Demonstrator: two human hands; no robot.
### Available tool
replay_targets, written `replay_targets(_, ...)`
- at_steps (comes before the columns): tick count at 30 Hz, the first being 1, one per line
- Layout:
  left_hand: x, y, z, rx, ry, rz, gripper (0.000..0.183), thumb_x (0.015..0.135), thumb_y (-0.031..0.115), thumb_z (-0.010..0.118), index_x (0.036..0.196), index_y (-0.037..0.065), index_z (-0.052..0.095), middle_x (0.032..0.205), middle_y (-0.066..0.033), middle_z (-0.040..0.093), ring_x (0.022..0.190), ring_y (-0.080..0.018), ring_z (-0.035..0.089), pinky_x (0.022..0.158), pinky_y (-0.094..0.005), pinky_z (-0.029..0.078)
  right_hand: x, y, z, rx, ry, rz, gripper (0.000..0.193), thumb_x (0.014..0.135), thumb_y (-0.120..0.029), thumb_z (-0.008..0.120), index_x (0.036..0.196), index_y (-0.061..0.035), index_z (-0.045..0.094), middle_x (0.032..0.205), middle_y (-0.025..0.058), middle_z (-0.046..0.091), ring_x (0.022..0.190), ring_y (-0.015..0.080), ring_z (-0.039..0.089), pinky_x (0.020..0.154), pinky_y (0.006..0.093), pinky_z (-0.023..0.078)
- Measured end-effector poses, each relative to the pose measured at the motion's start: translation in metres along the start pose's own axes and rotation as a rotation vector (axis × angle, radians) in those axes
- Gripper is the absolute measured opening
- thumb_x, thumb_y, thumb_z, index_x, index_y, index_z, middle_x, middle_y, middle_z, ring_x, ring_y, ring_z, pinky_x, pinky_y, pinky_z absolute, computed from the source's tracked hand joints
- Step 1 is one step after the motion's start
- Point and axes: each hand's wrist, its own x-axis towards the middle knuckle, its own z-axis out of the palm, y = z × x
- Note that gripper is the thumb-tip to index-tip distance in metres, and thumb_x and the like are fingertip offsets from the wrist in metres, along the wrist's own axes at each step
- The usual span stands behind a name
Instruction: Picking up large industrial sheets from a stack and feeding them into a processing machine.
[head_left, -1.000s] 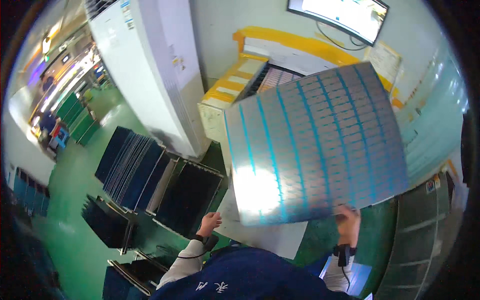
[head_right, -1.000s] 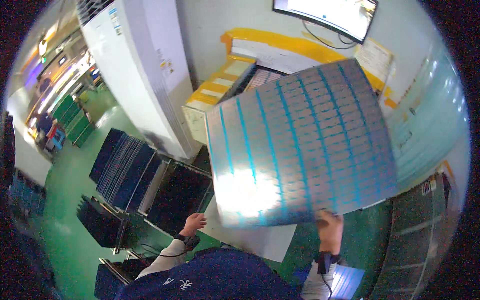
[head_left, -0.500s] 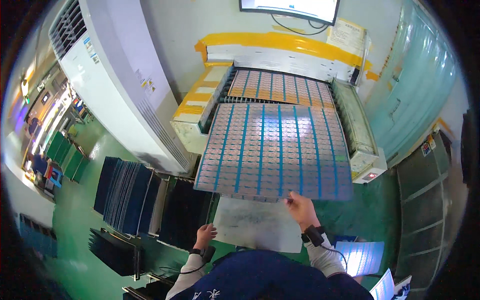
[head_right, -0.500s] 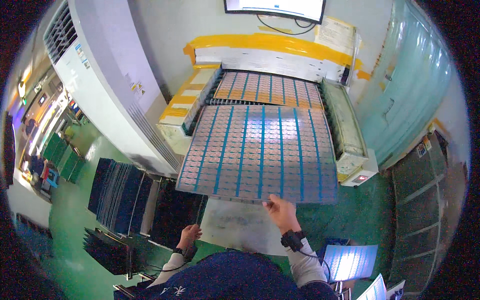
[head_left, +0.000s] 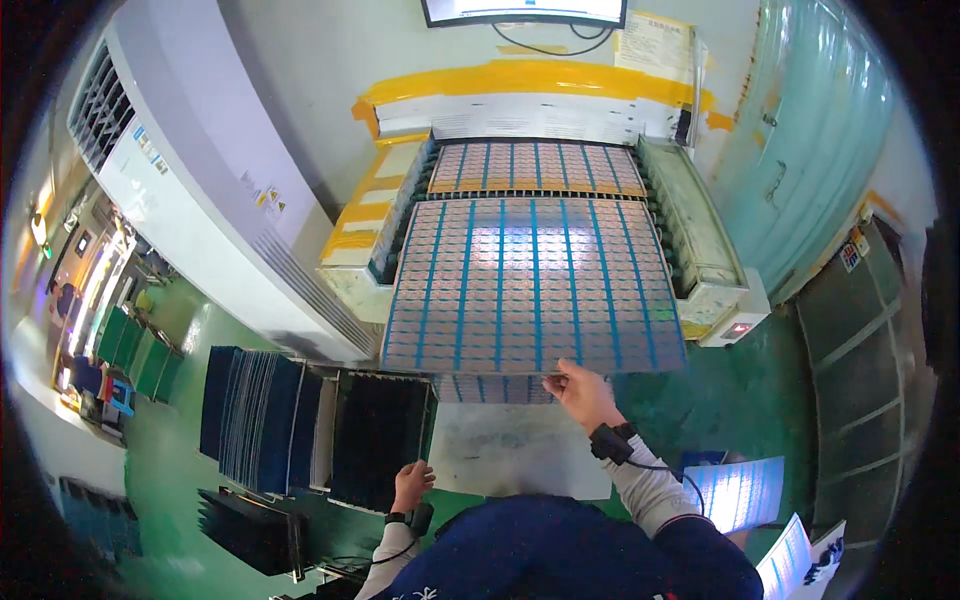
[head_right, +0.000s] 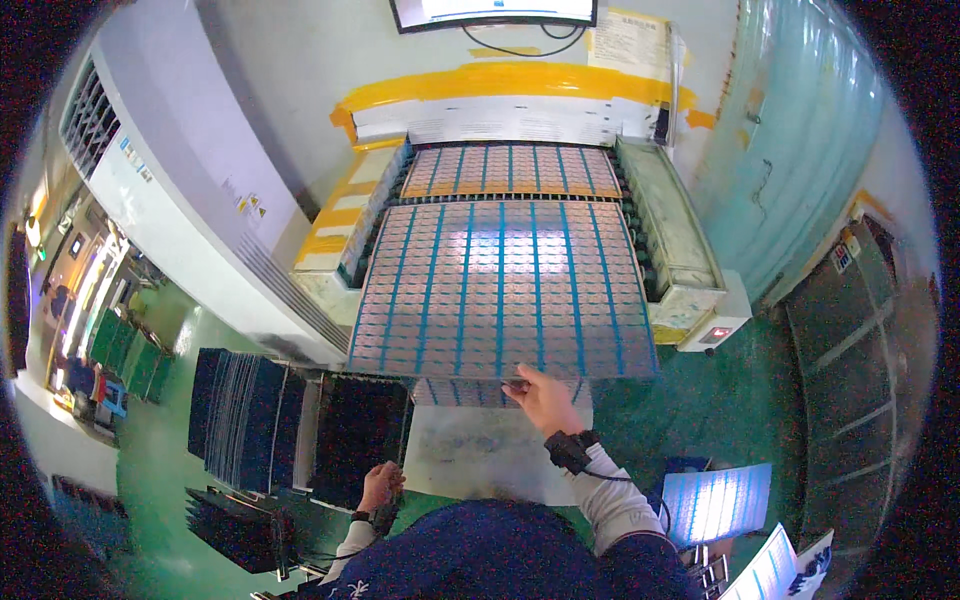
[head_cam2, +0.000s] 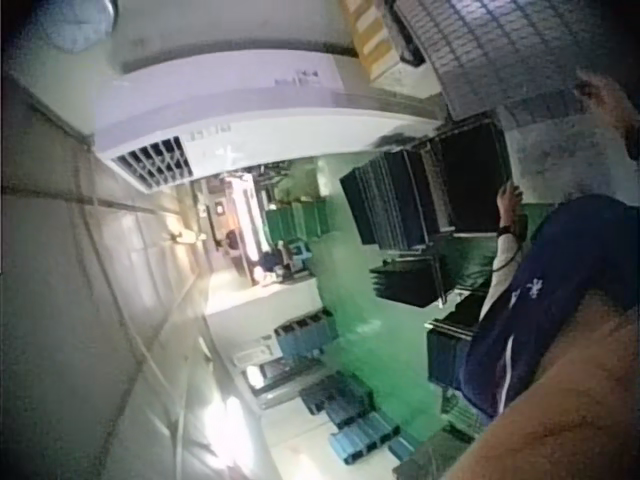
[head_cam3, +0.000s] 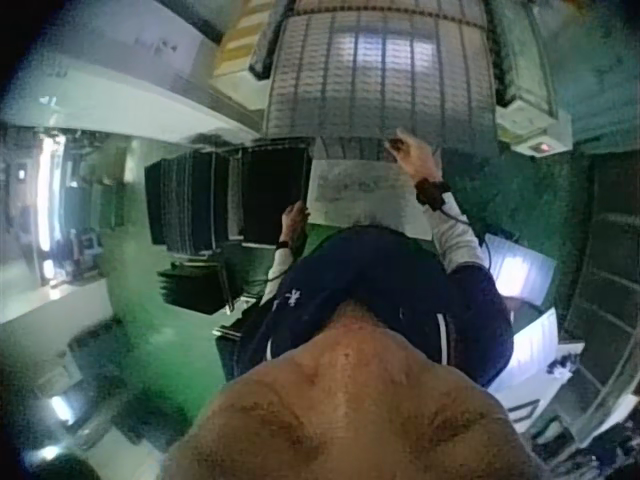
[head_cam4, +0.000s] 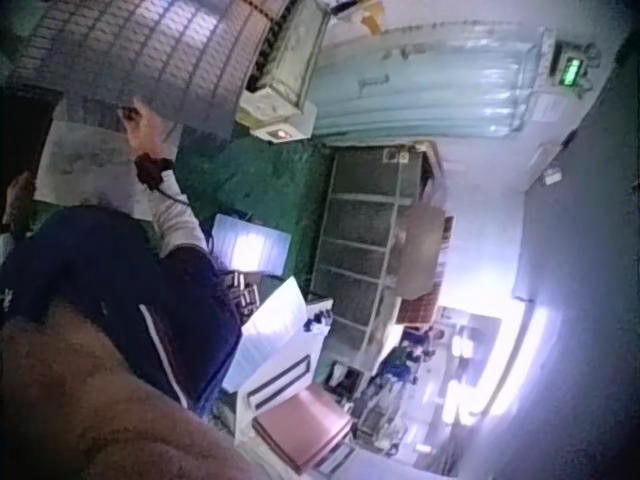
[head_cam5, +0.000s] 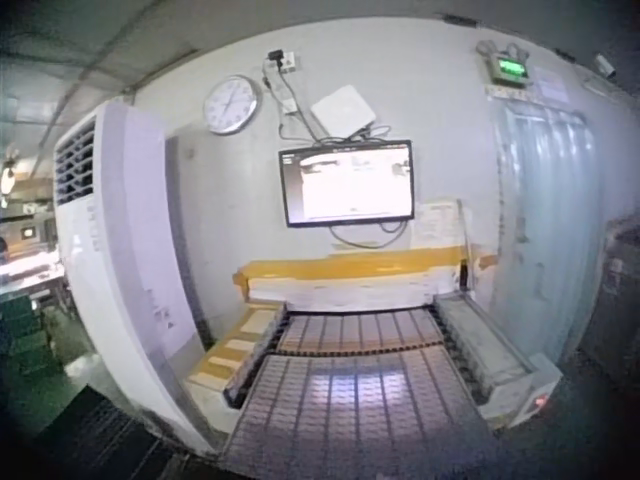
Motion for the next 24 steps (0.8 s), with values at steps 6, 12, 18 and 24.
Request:
replay_targets(6,0.006,0.013,0.012,0.009,-0.023,0.039,0.037,0.088,0.027,0.06,0.108,-0.004,0.052,0.09,-0.0113,0.062,0.074,-0.0187,0.064,0.059,-0.0269,0.051,0.006,-0.006,0.008,-0.005,-0.027,0.024,0.015,0.088,-0.011,0.059,0.094,0.0012,0.055,0.086,0.0099,0.056,0.082,0.0273,0.06,0.08,0.0415,0.051)
replay_targets(12,0.009,0.034,0.03,-0.003,-0.062,0.021,0.033,0.088,0.028,0.06,0.105,0.0,0.055,0.089,-0.0081,0.063,0.074,-0.0177,0.063,0.063,-0.0275,0.052,0.012,-0.008,0.012,0.009,-0.024,0.034,0.015,0.089,-0.013,0.059,0.094,0.0011,0.055,0.086,0.0099,0.056,0.083,0.0271,0.06,0.078,0.0401,0.051)
replay_targets(18,0.035,0.08,0.052,0.109,-0.043,0.1,0.029,0.088,0.027,0.061,0.103,0.003,0.057,0.087,-0.0051,0.064,0.075,-0.0141,0.062,0.063,-0.0257,0.05,0.021,-0.01,0.016,-0.014,-0.031,0.023,0.015,0.09,-0.016,0.057,0.095,-0.0017,0.054,0.089,0.0106,0.058,0.085,0.0257,0.061,0.078,0.0395,0.051)
replay_targets(24,0.05,0.149,0.096,0.135,-0.056,0.273,0.029,0.089,0.028,0.059,0.102,0.003,0.058,0.086,-0.0038,0.063,0.074,-0.0125,0.062,0.063,-0.0238,0.049,0.023,-0.019,0.026,-0.072,-0.058,0.045,0.016,0.091,-0.017,0.056,0.097,-0.0032,0.054,0.094,0.0115,0.06,0.09,0.0252,0.061,0.079,0.0371,0.05)
